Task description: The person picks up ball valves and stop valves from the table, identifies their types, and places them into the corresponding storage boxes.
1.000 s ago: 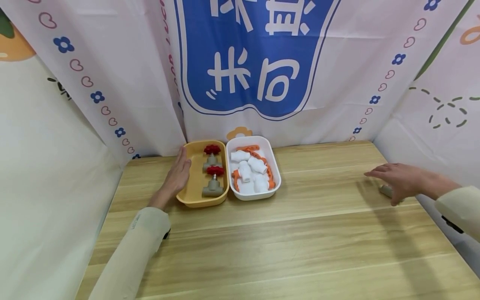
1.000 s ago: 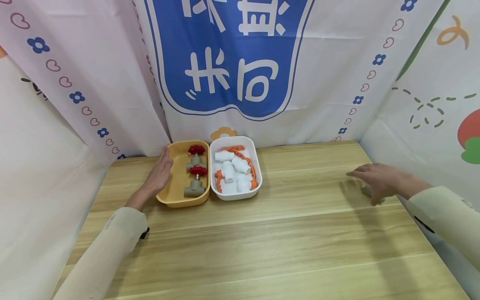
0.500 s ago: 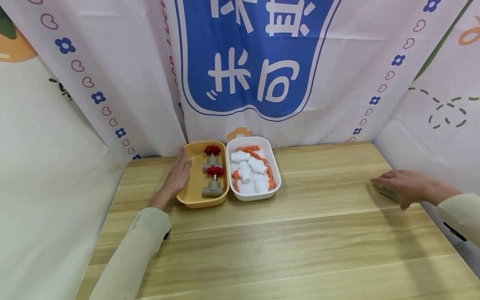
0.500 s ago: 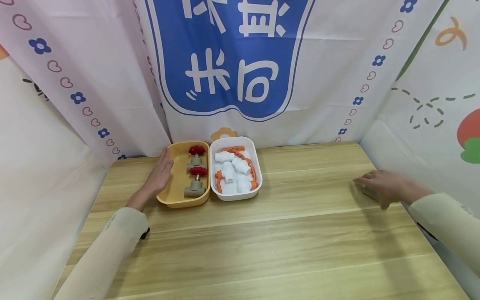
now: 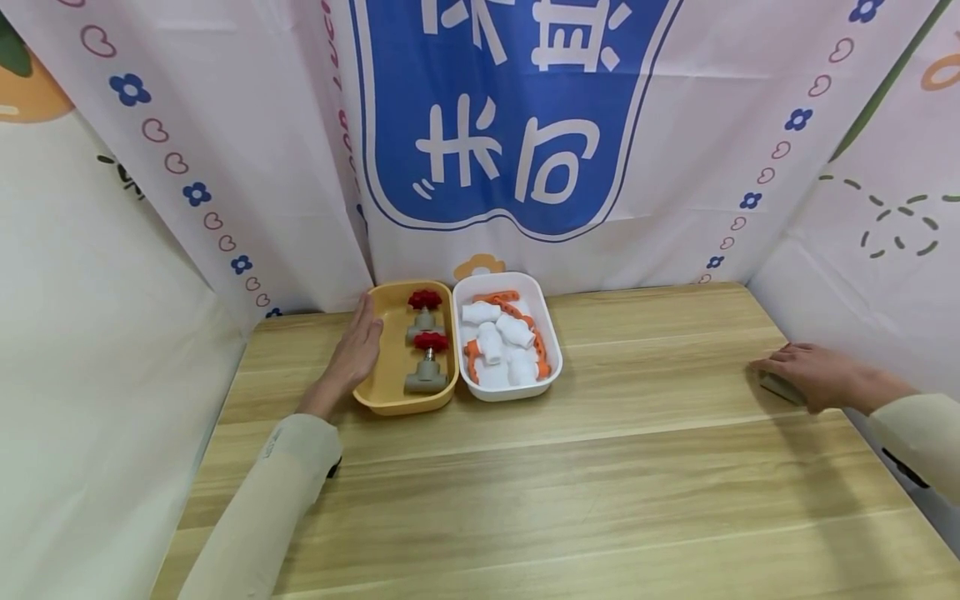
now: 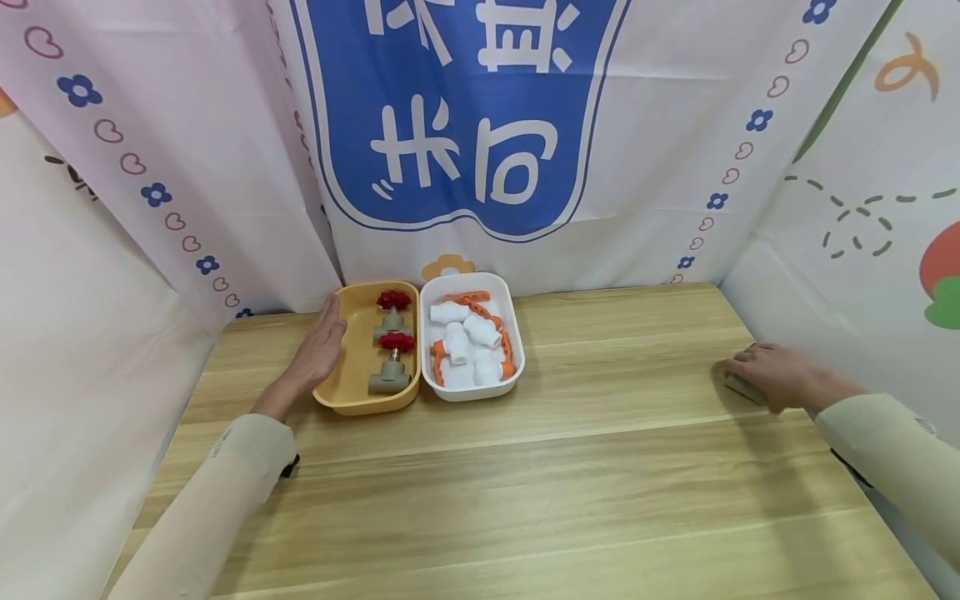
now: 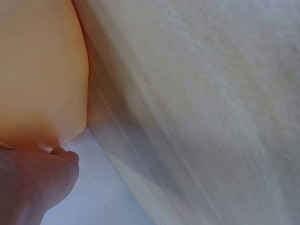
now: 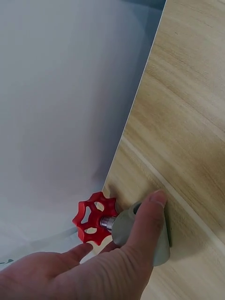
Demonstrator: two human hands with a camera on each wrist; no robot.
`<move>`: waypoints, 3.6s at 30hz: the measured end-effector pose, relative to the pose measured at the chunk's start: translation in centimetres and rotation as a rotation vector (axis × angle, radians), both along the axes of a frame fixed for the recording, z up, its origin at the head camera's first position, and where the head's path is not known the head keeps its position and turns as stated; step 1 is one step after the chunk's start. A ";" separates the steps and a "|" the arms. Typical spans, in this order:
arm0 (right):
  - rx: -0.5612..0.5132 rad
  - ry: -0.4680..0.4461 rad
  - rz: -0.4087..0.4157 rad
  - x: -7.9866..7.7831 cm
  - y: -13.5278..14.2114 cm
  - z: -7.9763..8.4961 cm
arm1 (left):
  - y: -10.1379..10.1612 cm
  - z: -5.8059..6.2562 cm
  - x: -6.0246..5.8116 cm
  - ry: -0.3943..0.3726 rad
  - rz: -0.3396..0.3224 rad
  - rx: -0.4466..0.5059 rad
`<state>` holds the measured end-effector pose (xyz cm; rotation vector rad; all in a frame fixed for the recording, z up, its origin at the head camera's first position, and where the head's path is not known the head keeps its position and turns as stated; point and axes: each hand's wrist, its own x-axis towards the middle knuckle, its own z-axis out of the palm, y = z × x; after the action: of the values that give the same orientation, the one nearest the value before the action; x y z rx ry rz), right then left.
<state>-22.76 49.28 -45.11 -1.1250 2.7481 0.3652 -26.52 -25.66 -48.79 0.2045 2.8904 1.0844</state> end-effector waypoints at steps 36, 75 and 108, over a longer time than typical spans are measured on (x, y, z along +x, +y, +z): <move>-0.195 -0.134 -0.233 -1.9 -2.6 -0.9 | -0.1 0.0 -0.2 -0.005 -0.004 0.006; -0.304 -0.016 -0.401 -2.8 -5.6 -2.4 | 0.0 0.0 -0.2 0.005 0.004 -0.007; -0.303 0.044 -0.338 -5.1 -9.1 -0.5 | 0.1 -0.1 0.0 0.016 0.008 0.004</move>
<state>-27.87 40.16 -45.56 -0.6844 3.0303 -0.0721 -26.54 -25.58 -48.85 0.2031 2.9060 1.0951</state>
